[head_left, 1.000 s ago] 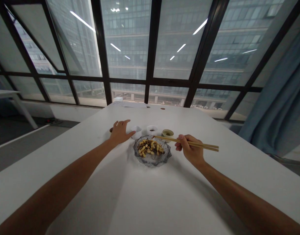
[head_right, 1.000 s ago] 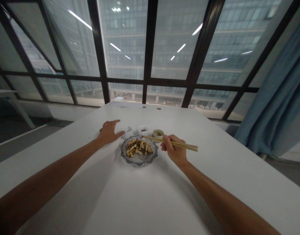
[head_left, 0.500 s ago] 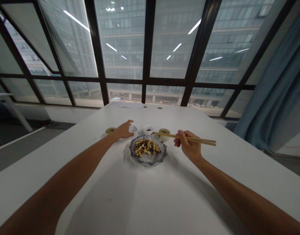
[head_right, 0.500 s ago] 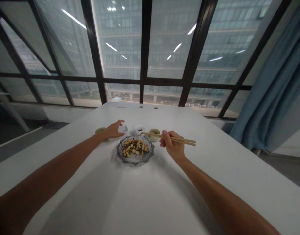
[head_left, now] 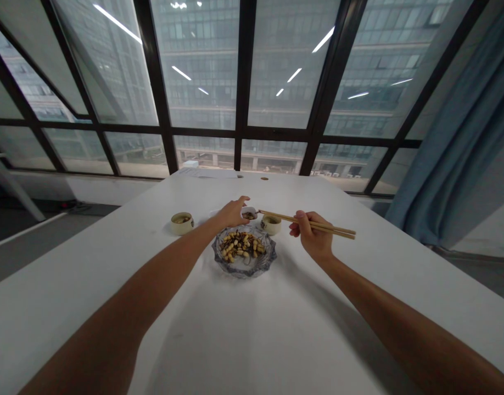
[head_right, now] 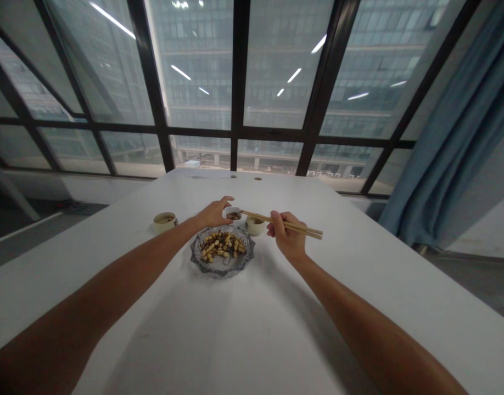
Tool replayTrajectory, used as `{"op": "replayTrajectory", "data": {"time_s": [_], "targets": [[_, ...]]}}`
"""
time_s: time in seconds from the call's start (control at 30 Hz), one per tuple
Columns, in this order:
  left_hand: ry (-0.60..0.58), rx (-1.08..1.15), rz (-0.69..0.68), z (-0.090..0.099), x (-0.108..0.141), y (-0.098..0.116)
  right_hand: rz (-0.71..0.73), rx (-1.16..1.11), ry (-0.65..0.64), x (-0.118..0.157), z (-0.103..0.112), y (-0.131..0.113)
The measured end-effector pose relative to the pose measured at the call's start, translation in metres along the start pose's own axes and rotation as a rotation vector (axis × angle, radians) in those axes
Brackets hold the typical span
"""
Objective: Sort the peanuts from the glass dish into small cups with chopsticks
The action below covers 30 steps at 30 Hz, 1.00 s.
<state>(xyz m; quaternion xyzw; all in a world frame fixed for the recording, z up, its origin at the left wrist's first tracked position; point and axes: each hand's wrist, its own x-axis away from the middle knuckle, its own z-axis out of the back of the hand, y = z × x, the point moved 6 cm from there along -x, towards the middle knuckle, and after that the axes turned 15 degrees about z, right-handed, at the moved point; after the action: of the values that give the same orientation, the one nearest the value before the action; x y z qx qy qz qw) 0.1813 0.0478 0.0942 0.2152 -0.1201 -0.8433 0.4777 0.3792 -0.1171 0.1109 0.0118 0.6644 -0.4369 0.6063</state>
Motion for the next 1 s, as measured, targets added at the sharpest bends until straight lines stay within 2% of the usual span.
{"op": "replayTrajectory", "data": {"time_s": [0.2,0.3,0.37,0.47,0.5,0.53,0.6,0.7,0.83,1.0], "targets": [[0.041,0.046,-0.06,0.008,0.005,0.001,0.122,0.08,-0.264,-0.013,-0.041,0.019],[0.024,0.035,-0.047,0.006,0.004,-0.001,0.115,0.07,-0.361,-0.016,-0.056,0.021],[0.006,0.03,-0.024,0.004,0.002,-0.003,0.087,0.042,-0.311,-0.019,-0.053,0.017],[-0.014,0.013,0.044,0.002,-0.002,-0.008,0.007,-0.07,-0.192,-0.023,-0.037,0.0],[-0.019,-0.001,0.07,0.002,-0.003,-0.01,-0.04,-0.102,-0.202,-0.023,-0.033,-0.006],[-0.026,-0.019,0.089,0.002,-0.004,-0.011,-0.08,-0.115,-0.241,-0.023,-0.031,-0.012],[-0.03,-0.063,0.095,0.003,-0.003,-0.012,-0.121,-0.11,-0.413,-0.021,-0.031,-0.026],[0.033,-0.131,0.033,0.011,0.004,-0.014,-0.095,-0.069,-0.573,-0.016,-0.032,-0.04],[0.148,-0.194,-0.029,0.029,0.026,-0.028,-0.034,-0.034,-0.654,-0.008,-0.038,-0.042],[0.299,-0.157,0.016,0.055,0.057,-0.064,0.055,0.057,-0.734,-0.006,-0.046,-0.044]]}}
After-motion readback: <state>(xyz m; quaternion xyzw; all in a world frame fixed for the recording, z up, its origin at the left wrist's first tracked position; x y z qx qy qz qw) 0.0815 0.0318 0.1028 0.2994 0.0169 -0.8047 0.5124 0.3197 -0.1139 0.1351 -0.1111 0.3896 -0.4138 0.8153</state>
